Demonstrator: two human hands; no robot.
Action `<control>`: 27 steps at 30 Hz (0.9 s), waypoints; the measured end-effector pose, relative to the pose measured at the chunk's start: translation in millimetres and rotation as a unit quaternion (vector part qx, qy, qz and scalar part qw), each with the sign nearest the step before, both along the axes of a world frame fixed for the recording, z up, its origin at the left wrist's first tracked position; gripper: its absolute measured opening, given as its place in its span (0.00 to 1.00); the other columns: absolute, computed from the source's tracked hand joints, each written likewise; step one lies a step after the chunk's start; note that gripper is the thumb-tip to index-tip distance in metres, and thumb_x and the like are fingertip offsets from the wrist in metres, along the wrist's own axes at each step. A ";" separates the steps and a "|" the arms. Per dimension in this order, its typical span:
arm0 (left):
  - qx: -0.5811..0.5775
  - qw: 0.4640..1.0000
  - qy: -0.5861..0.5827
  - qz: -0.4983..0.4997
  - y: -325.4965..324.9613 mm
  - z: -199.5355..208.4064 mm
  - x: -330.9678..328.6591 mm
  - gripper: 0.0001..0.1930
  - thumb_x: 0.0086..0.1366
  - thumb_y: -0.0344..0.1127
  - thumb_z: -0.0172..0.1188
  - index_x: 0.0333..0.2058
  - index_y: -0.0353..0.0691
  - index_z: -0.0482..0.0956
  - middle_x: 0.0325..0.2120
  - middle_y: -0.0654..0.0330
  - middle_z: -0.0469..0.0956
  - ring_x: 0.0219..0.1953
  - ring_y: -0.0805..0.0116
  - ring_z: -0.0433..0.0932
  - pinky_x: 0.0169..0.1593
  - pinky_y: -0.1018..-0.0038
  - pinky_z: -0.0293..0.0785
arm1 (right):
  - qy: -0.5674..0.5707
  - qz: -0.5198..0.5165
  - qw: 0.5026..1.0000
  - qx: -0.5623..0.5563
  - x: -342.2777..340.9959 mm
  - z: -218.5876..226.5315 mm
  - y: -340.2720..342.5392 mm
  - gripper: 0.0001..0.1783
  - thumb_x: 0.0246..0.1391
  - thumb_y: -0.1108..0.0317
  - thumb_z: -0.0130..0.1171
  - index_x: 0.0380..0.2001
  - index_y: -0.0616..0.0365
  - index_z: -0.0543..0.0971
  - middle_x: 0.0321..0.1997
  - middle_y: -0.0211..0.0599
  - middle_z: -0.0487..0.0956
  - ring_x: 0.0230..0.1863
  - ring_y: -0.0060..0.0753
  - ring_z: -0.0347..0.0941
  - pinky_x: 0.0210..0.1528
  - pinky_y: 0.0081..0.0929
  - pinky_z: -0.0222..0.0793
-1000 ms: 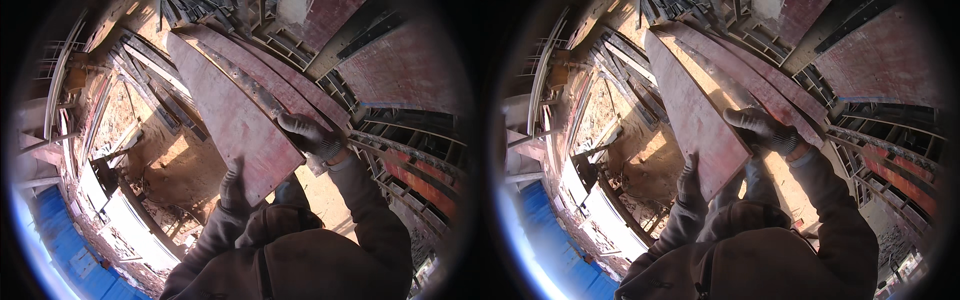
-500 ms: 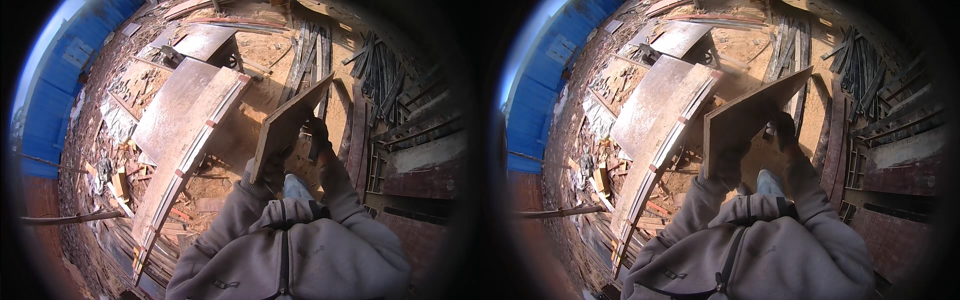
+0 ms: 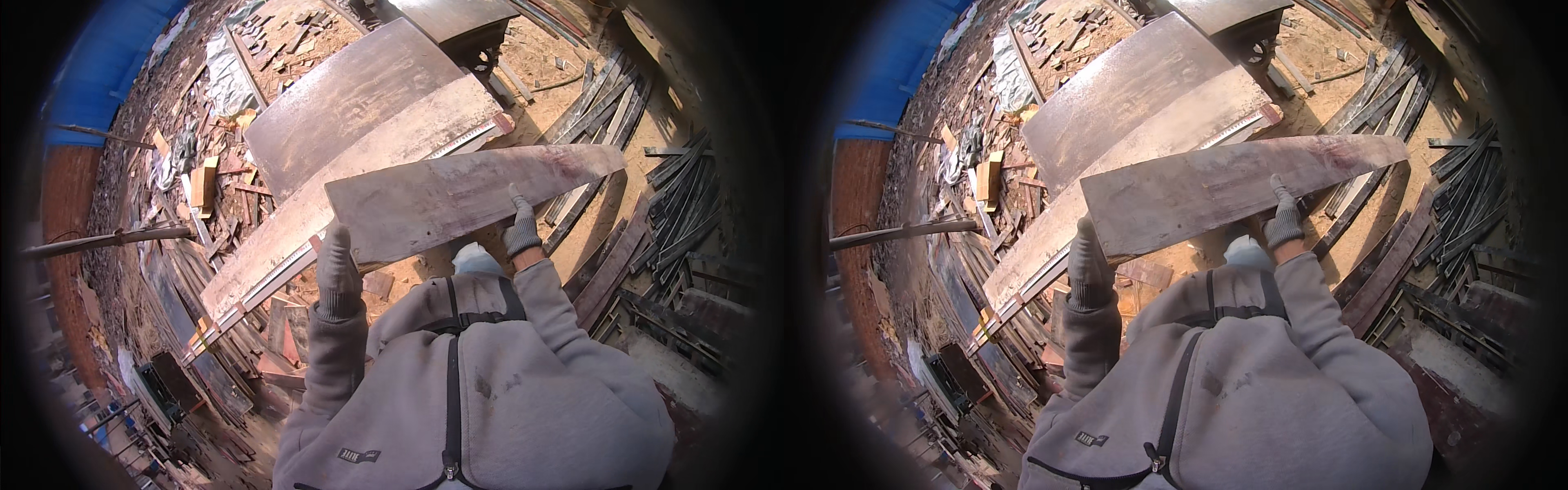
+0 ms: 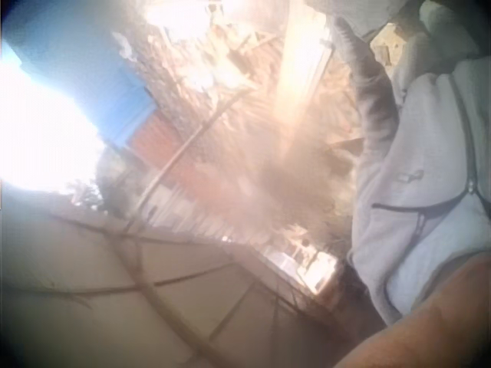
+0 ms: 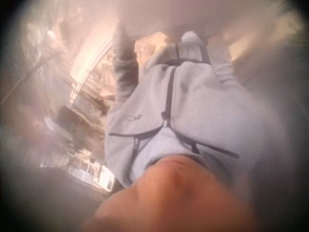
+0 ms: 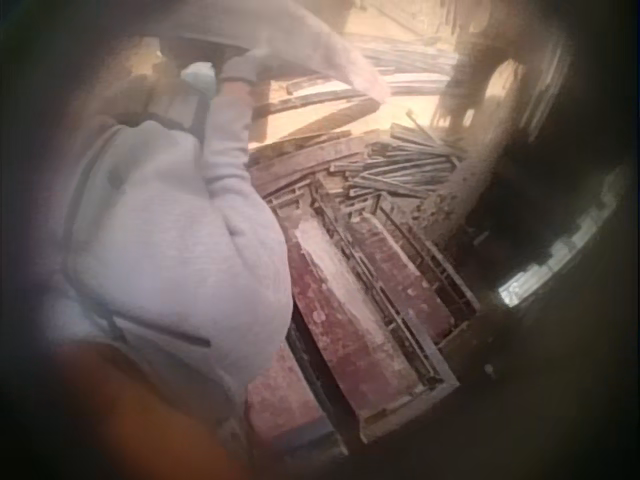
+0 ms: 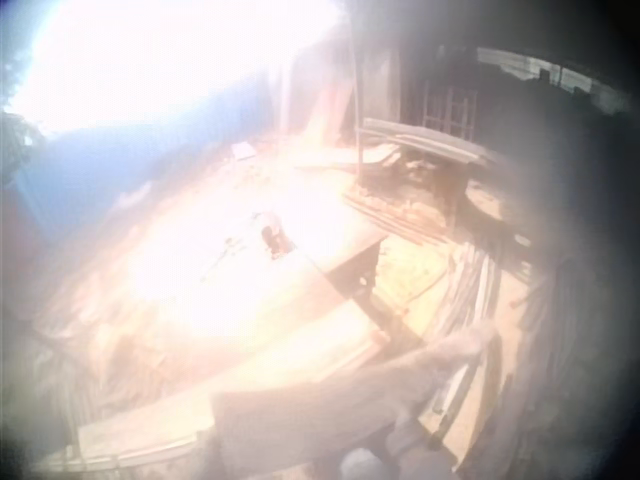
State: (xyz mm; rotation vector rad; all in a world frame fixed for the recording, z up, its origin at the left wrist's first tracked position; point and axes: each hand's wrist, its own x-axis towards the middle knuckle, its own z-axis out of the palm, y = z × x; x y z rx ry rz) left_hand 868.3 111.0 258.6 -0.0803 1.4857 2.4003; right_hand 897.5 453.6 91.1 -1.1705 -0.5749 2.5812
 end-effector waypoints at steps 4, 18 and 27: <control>-0.191 0.980 -0.036 0.048 15.6 14.6 -48.6 0.27 0.74 0.34 0.59 0.67 0.27 0.67 0.54 0.54 0.80 0.52 0.65 0.80 0.57 0.68 0.77 | -0.081 0.043 0.996 -0.014 -34.0 -17.7 41.7 0.26 0.59 0.61 0.72 0.57 0.54 0.78 0.53 0.37 0.83 0.49 0.43 0.81 0.52 0.45 0.84; -0.278 0.944 -0.018 0.177 -144.4 -67.0 -141.4 0.23 0.77 0.42 0.56 0.63 0.34 0.74 0.33 0.61 0.83 0.19 0.75 0.77 0.15 0.79 0.66 | -0.048 0.076 0.996 -0.016 -111.8 -15.3 84.9 0.19 0.65 0.72 0.60 0.58 0.65 0.78 0.56 0.42 0.84 0.59 0.43 0.79 0.69 0.40 0.71; -0.316 0.911 -0.027 0.264 -387.6 -158.5 -210.1 0.29 0.75 0.48 0.60 0.68 0.40 0.70 0.54 0.55 0.82 0.44 0.68 0.83 0.29 0.72 0.79 | 0.061 -0.034 0.998 0.004 -221.1 112.2 110.7 0.17 0.59 0.63 0.70 0.48 0.59 0.81 0.44 0.41 0.85 0.44 0.44 0.84 0.51 0.43 0.82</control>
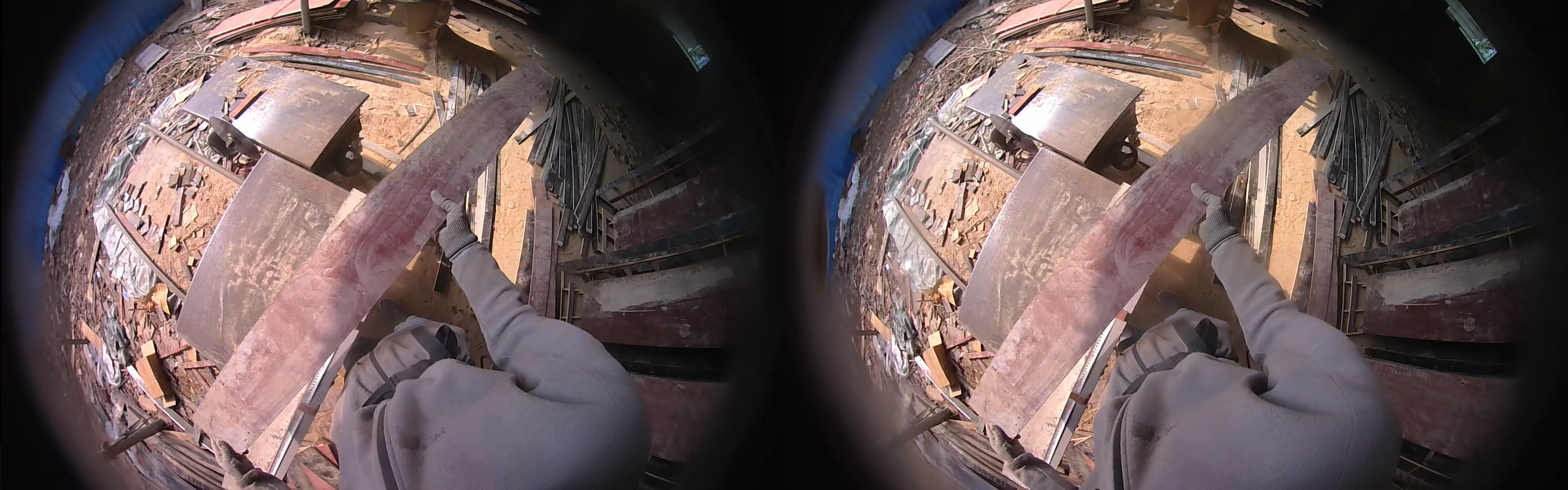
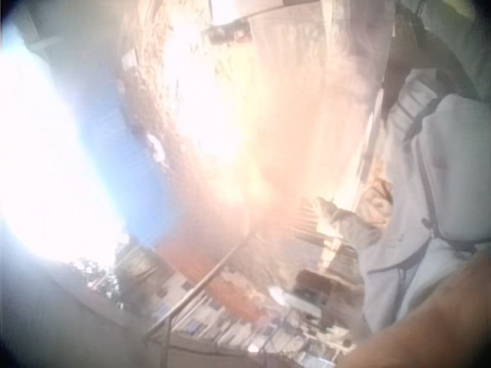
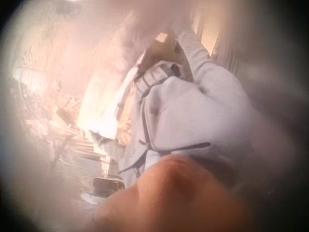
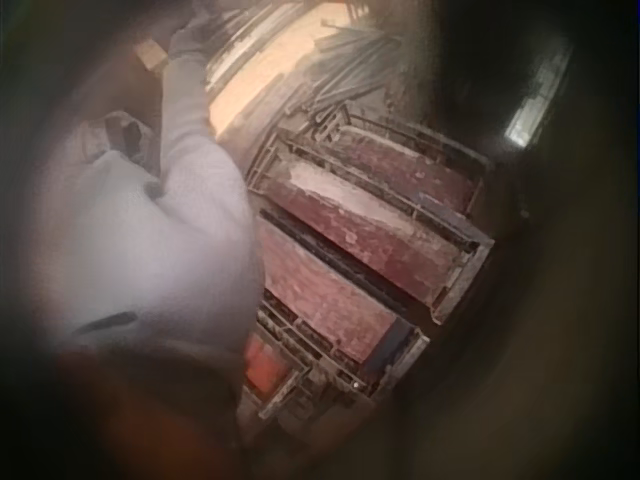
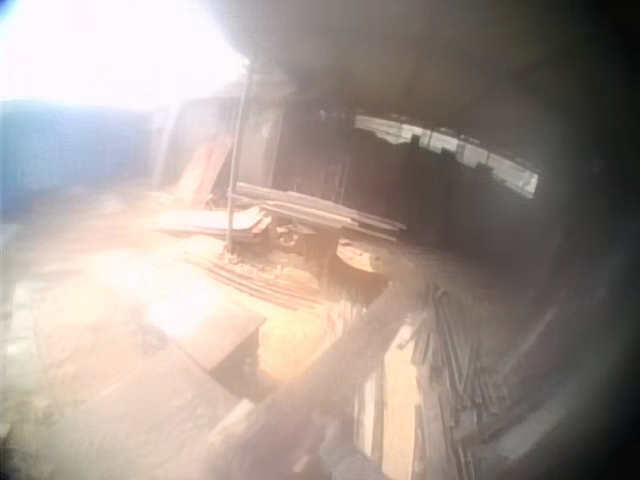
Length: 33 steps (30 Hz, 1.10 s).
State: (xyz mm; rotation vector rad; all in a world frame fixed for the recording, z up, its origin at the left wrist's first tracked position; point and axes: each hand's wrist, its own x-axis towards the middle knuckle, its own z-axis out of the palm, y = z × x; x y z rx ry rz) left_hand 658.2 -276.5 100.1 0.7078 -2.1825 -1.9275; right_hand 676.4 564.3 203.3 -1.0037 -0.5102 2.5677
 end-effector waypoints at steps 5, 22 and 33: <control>-0.277 0.958 -0.041 -0.064 -52.9 22.9 -58.8 0.39 0.71 0.59 0.62 0.70 0.40 0.67 0.61 0.49 0.77 0.62 0.54 0.76 0.57 0.59 0.76 | 0.060 0.038 0.997 0.030 -55.7 -37.8 -101.9 0.08 0.60 0.72 0.68 0.42 0.61 0.85 0.42 0.36 0.86 0.45 0.32 0.84 0.51 0.30 0.81; -0.402 0.839 0.000 -0.368 356.6 130.8 -239.9 0.31 0.65 0.67 0.62 0.39 0.38 0.85 0.28 0.45 0.85 0.37 0.41 0.85 0.43 0.52 0.80 | 0.033 0.240 0.970 -0.004 -160.1 -20.7 -152.0 0.17 0.68 0.52 0.64 0.26 0.39 0.73 0.12 0.15 0.60 0.09 0.19 0.52 0.13 0.28 0.49; -0.421 0.818 -0.102 -0.378 265.1 107.2 -177.1 0.33 0.66 0.69 0.55 0.43 0.41 0.84 0.40 0.45 0.85 0.48 0.41 0.84 0.53 0.52 0.78 | -0.125 0.212 0.939 0.239 -231.8 -113.8 88.8 0.36 0.71 0.42 0.54 0.65 0.64 0.73 0.66 0.45 0.77 0.64 0.43 0.75 0.70 0.40 0.71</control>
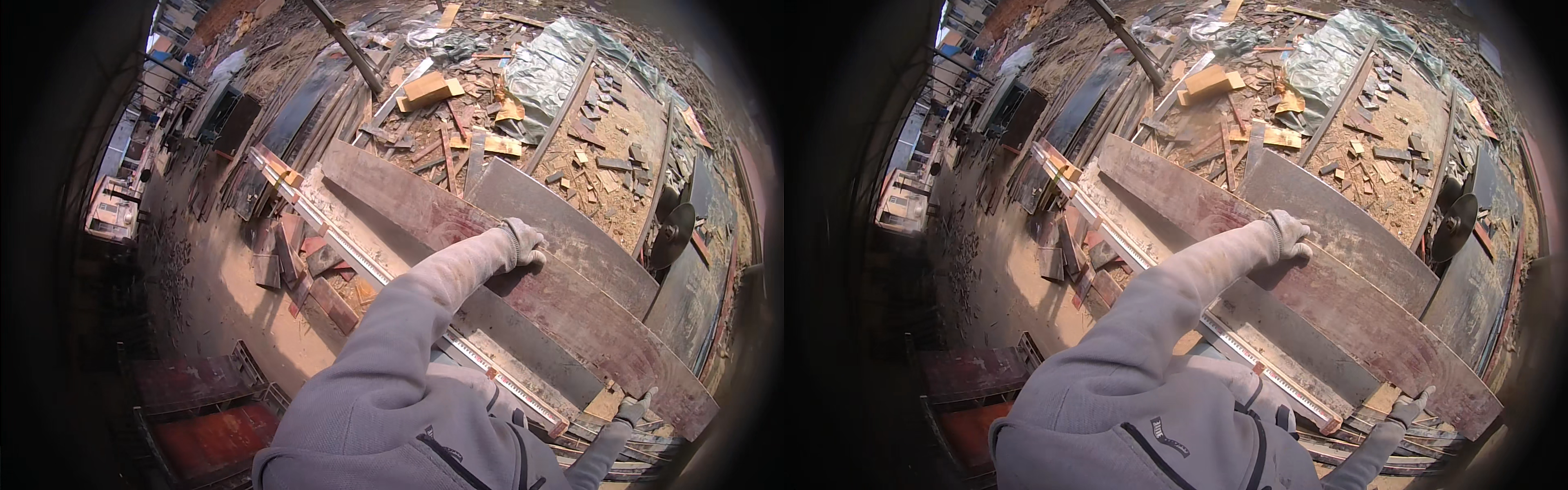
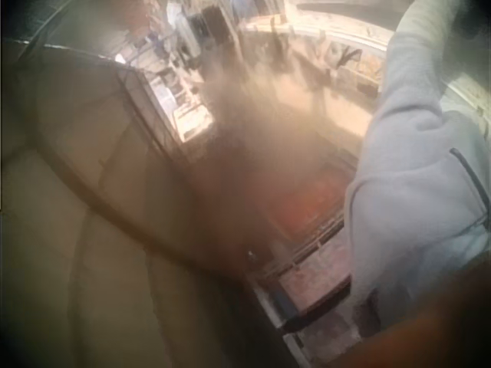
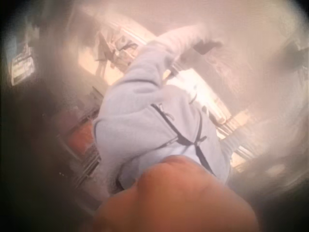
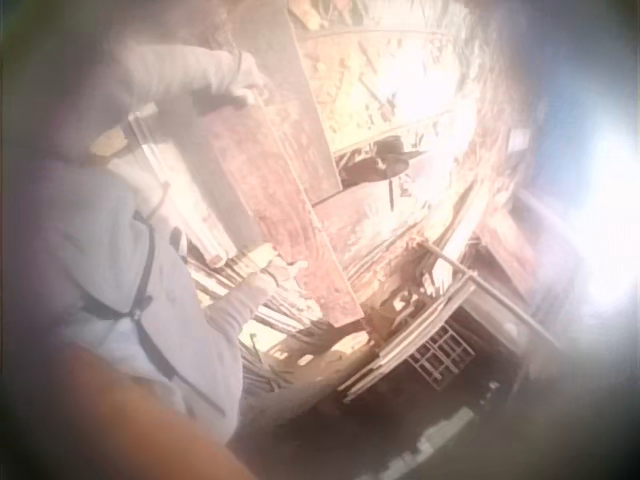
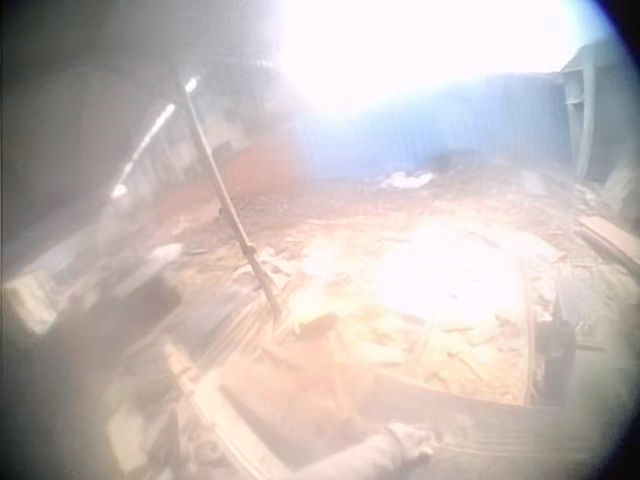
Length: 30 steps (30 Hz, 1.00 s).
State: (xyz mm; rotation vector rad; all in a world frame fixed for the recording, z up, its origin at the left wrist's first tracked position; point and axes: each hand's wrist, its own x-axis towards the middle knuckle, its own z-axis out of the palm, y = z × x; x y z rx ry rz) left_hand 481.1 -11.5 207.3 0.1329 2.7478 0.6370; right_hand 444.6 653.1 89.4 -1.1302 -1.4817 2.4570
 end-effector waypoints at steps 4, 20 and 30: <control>-0.038 0.993 -0.104 0.038 -48.5 -26.0 1.0 0.29 0.64 0.63 0.57 0.44 0.42 0.84 0.43 0.44 0.85 0.49 0.42 0.83 0.55 0.52 0.77 | 0.076 0.294 0.905 -0.299 23.3 -32.5 -47.6 0.31 0.70 0.48 0.59 0.64 0.62 0.75 0.63 0.40 0.80 0.58 0.33 0.77 0.59 0.27 0.77; 0.007 0.992 -0.123 0.021 -126.6 -125.7 -21.4 0.29 0.62 0.64 0.59 0.48 0.45 0.85 0.48 0.48 0.85 0.55 0.48 0.82 0.60 0.57 0.75 | -0.417 0.108 0.902 0.038 11.6 -35.5 -158.0 0.51 0.55 0.16 0.49 0.40 0.65 0.72 0.22 0.41 0.72 0.18 0.41 0.67 0.18 0.32 0.67; 0.000 0.992 0.099 0.076 -87.0 -233.8 -85.8 0.22 0.54 0.45 0.74 0.48 0.51 0.85 0.46 0.55 0.77 0.53 0.50 0.73 0.59 0.55 0.70 | -0.208 0.339 0.688 0.607 9.8 -28.8 -212.5 0.17 0.64 0.51 0.60 0.41 0.54 0.79 0.31 0.47 0.84 0.34 0.57 0.81 0.44 0.47 0.76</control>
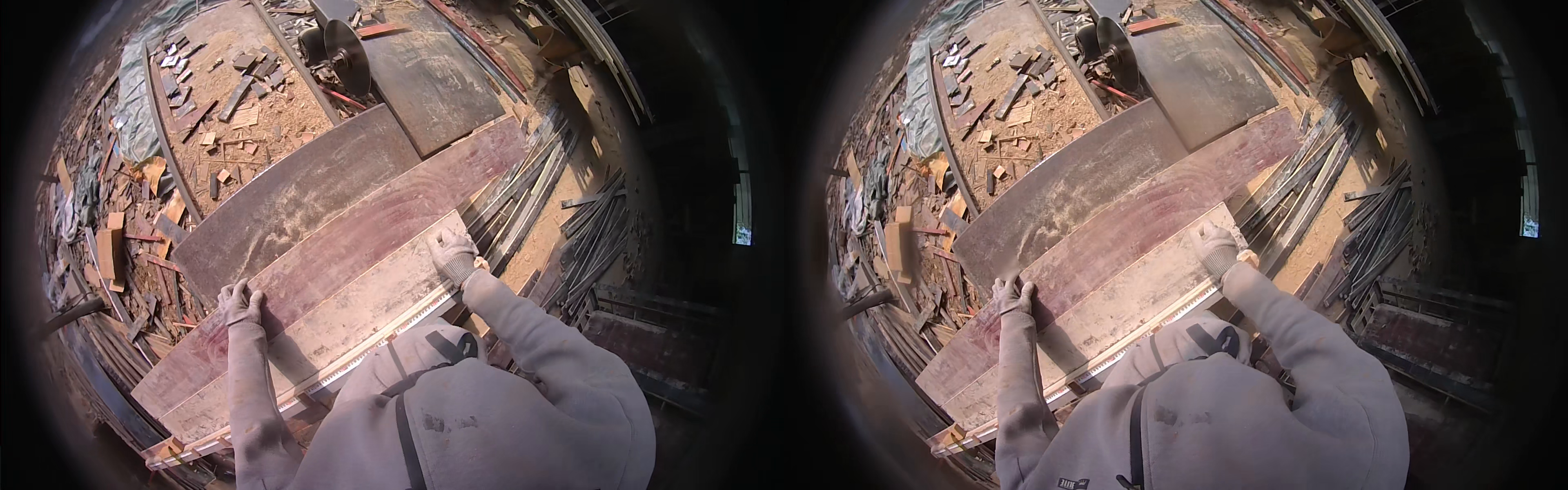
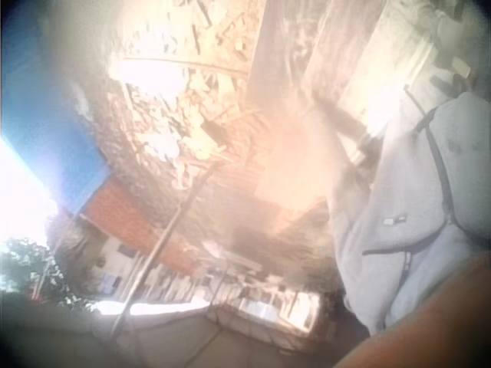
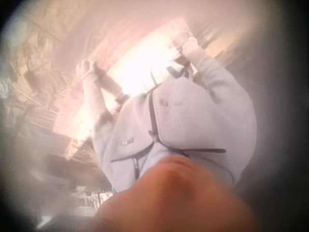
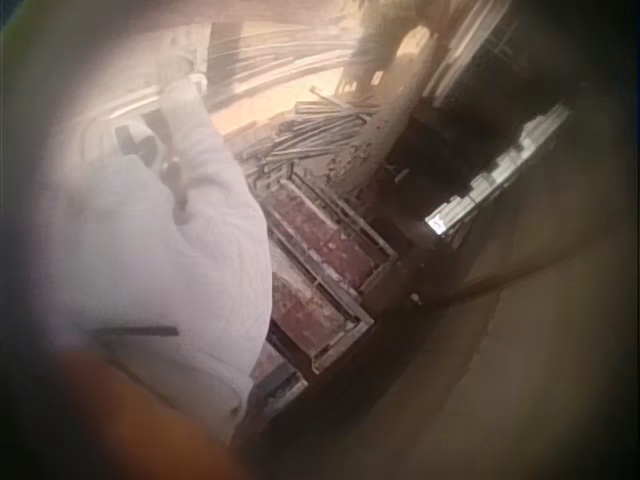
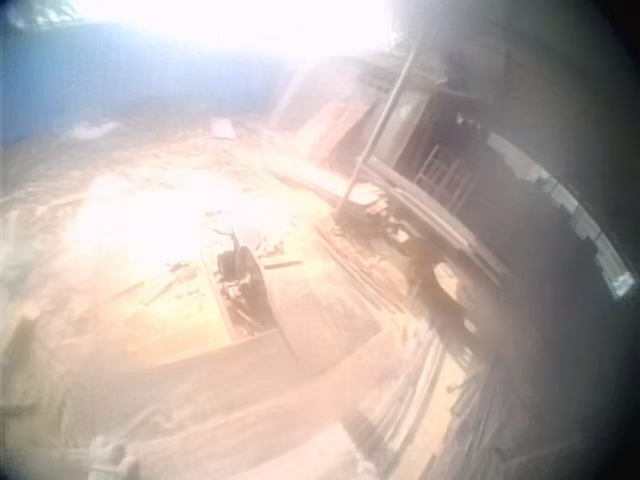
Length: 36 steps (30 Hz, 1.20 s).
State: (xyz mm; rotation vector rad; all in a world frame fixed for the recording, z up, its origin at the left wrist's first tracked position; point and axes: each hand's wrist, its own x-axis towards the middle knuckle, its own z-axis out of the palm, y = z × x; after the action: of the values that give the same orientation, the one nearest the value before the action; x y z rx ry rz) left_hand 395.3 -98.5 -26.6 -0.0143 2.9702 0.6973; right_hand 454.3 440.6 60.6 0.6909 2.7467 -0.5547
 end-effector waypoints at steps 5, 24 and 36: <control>0.012 0.999 0.040 0.023 20.7 -5.5 -20.2 0.29 0.56 0.43 0.74 0.58 0.48 0.81 0.49 0.53 0.76 0.57 0.50 0.70 0.64 0.55 0.66 | 0.174 0.261 0.950 -0.006 62.5 1.7 -25.1 0.17 0.58 0.54 0.62 0.43 0.54 0.80 0.50 0.49 0.82 0.52 0.53 0.78 0.55 0.48 0.73; -0.084 0.996 0.020 0.017 0.3 33.8 -223.9 0.42 0.49 0.46 0.79 0.64 0.48 0.75 0.57 0.54 0.74 0.64 0.48 0.68 0.69 0.55 0.65 | 0.413 0.306 0.858 -0.008 -100.7 -31.4 -92.8 0.14 0.56 0.56 0.62 0.37 0.55 0.81 0.47 0.42 0.81 0.52 0.48 0.76 0.59 0.45 0.71; -0.079 0.995 0.039 0.035 -35.2 32.6 -404.7 0.38 0.49 0.44 0.79 0.61 0.50 0.78 0.53 0.54 0.76 0.60 0.50 0.72 0.65 0.58 0.69 | 0.335 0.306 0.891 0.017 -264.9 -33.2 -132.8 0.16 0.62 0.53 0.59 0.39 0.54 0.84 0.49 0.40 0.84 0.53 0.45 0.77 0.57 0.43 0.71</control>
State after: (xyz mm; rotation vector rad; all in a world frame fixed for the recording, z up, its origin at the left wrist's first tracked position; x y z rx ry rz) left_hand -9.4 -133.7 6.0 -0.1059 3.1064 0.4780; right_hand 189.4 307.8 27.5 -0.4840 3.3368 -0.6764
